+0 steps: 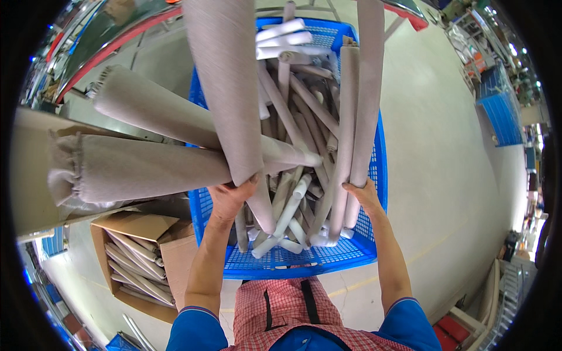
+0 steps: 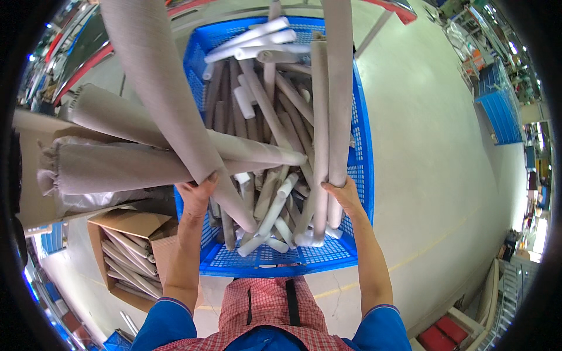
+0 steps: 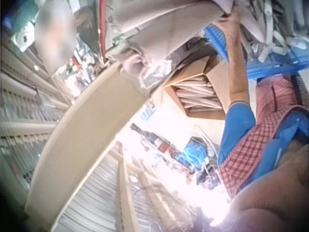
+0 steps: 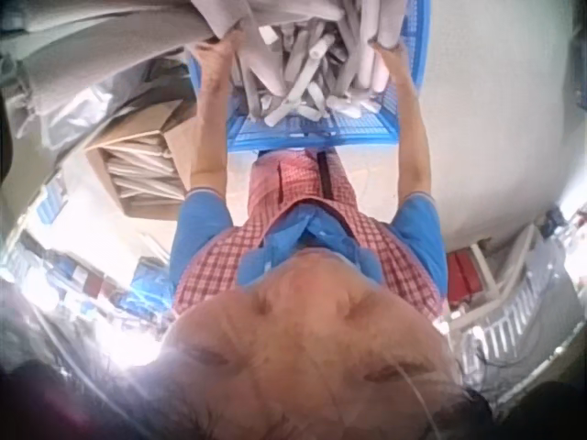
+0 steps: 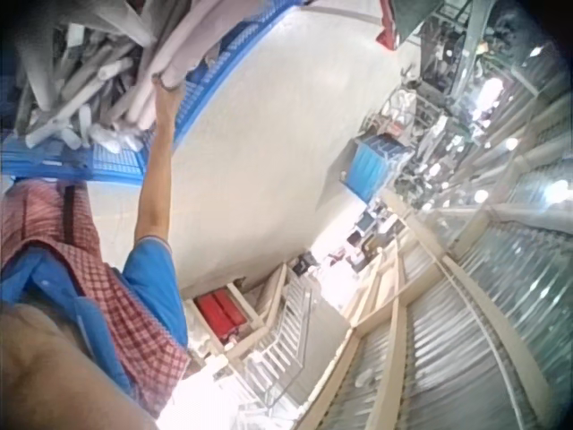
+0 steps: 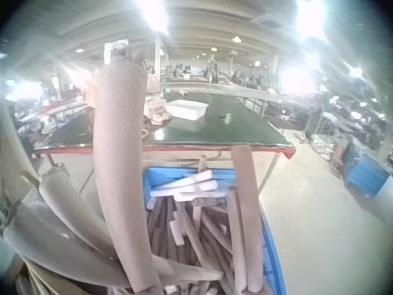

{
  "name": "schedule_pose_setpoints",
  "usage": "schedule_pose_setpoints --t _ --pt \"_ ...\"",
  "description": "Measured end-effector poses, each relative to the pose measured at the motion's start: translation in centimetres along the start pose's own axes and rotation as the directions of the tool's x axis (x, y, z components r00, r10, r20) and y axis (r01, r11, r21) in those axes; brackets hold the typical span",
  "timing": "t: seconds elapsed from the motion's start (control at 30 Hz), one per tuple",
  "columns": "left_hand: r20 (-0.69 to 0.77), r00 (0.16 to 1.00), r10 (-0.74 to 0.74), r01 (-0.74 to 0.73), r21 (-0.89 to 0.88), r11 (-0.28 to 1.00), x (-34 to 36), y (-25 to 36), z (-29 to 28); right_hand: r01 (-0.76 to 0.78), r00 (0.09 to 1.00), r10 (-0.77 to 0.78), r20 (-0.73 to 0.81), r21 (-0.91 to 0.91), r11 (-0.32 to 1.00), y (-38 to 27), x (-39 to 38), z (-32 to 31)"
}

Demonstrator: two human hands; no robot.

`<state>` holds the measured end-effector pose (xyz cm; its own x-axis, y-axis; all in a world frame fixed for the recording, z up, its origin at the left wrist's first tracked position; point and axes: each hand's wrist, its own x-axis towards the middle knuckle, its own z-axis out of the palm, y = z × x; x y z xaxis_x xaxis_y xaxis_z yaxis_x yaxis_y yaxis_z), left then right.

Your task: The person repeatedly picks up bundles of rolled fabric from a cardboard box and places them into a blue plastic basket. The action is continuous and repetitive, focusing on transferring the items between the two containers.

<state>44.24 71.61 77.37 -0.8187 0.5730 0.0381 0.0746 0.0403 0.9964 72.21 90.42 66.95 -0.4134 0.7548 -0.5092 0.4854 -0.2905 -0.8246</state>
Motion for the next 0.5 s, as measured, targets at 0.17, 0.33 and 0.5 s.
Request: schedule_pose_setpoints --t 0.17,0.33,0.5 --pt "-0.188 0.979 0.074 -0.114 -0.208 0.972 1.7 4.1 -7.5 0.364 0.931 -0.364 -0.020 0.035 0.931 -5.7 0.4 4.0" --pt "-0.336 0.926 -0.170 0.035 -0.373 0.927 0.1 6.1 -19.4 0.478 0.841 -0.365 0.399 -0.234 0.846 -17.0 -5.4 14.6" --pt "-0.427 0.826 -0.369 0.068 -0.574 0.816 -7.6 1.8 -31.4 0.344 0.638 0.070 0.767 -0.366 0.865 -18.4 -14.4 32.0"
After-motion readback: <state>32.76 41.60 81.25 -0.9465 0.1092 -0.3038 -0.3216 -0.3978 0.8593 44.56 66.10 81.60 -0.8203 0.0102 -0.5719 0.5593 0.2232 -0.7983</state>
